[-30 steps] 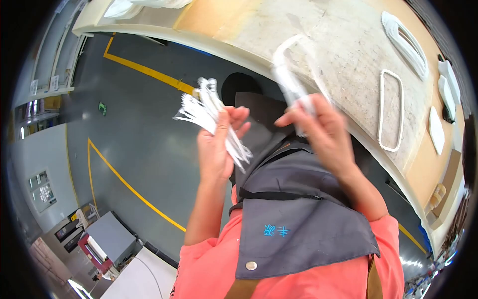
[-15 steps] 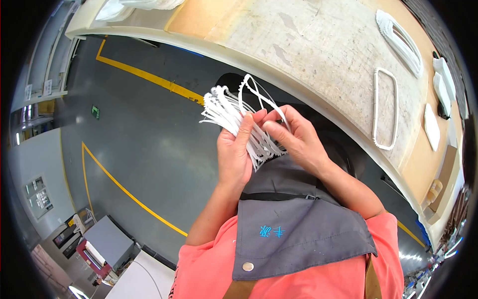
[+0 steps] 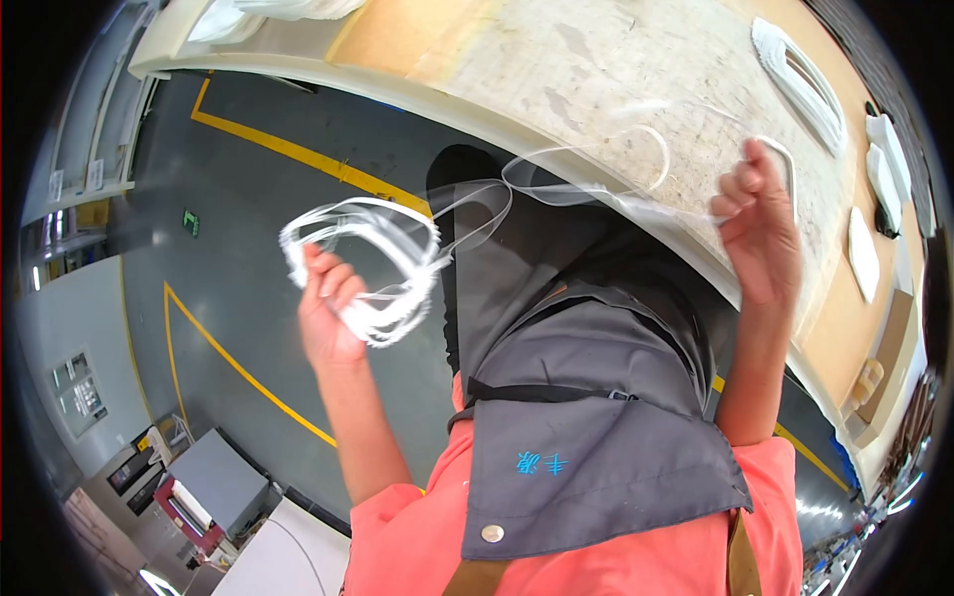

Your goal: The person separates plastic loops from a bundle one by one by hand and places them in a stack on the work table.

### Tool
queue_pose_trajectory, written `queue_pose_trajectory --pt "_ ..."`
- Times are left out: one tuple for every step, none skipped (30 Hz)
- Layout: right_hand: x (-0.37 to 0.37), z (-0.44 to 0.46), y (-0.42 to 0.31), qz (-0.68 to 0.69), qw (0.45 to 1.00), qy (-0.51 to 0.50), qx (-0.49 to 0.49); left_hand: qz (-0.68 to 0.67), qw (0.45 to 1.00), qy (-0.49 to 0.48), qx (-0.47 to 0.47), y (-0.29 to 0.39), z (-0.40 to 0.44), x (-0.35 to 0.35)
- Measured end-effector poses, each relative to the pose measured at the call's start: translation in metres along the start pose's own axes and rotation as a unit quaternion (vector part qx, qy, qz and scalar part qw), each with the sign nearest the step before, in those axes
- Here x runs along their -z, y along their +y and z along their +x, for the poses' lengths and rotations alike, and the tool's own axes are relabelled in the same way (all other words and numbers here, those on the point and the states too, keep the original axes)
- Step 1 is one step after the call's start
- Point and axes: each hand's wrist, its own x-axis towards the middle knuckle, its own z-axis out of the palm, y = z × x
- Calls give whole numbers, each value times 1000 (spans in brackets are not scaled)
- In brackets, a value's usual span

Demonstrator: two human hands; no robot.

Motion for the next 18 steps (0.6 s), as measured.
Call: queue_pose_trajectory --pt "-3 -3 -11 -33 998 27 36 80 995 4 -54 11 -3 0" --pt "-9 -6 -18 -49 997 29 52 197 971 52 -126 14 -8 -2" --pt "-13 -9 -21 -66 995 29 68 310 925 99 -196 16 -11 -11" --pt "-15 -12 -19 -76 995 36 59 349 901 125 -226 14 -12 -19" --pt "-18 -14 -16 -86 994 43 49 386 873 150 -257 8 -12 -27" --pt "-22 -16 -11 -96 993 49 40 422 842 175 -286 2 -12 -32" --pt "-29 -16 -3 -121 992 38 23 422 847 167 -277 -3 -12 -34" --pt "-40 -16 8 -147 989 29 7 423 851 160 -267 -8 -11 -37" --pt "-49 -16 18 -173 985 19 -9 423 856 152 -256 -15 -10 -38" --pt "-54 -19 28 -193 980 5 -40 401 882 129 -214 -24 -10 -38" --pt "-58 -21 38 -212 975 -11 -71 375 908 97 -158 -37 -9 -39" --pt "-59 -21 48 -214 971 -30 -100 366 917 113 -107 -54 -8 -42" --pt "-61 -22 57 -216 966 -50 -129 349 928 114 -65 -70 -9 -42" --pt "-65 -23 65 -213 964 -55 -149 328 935 132 -12 -85 -12 -45" --pt "-69 -24 70 -210 961 -58 -169 324 938 119 24 -99 -14 -44" --pt "-72 -26 73 -200 958 -55 -200 310 945 90 51 -111 -16 -42" --pt "-71 -26 80 -186 959 -67 -205 308 946 78 64 -124 -18 -49" --pt "-72 -28 88 -191 960 -65 -193 301 949 56 70 -133 -20 -49"
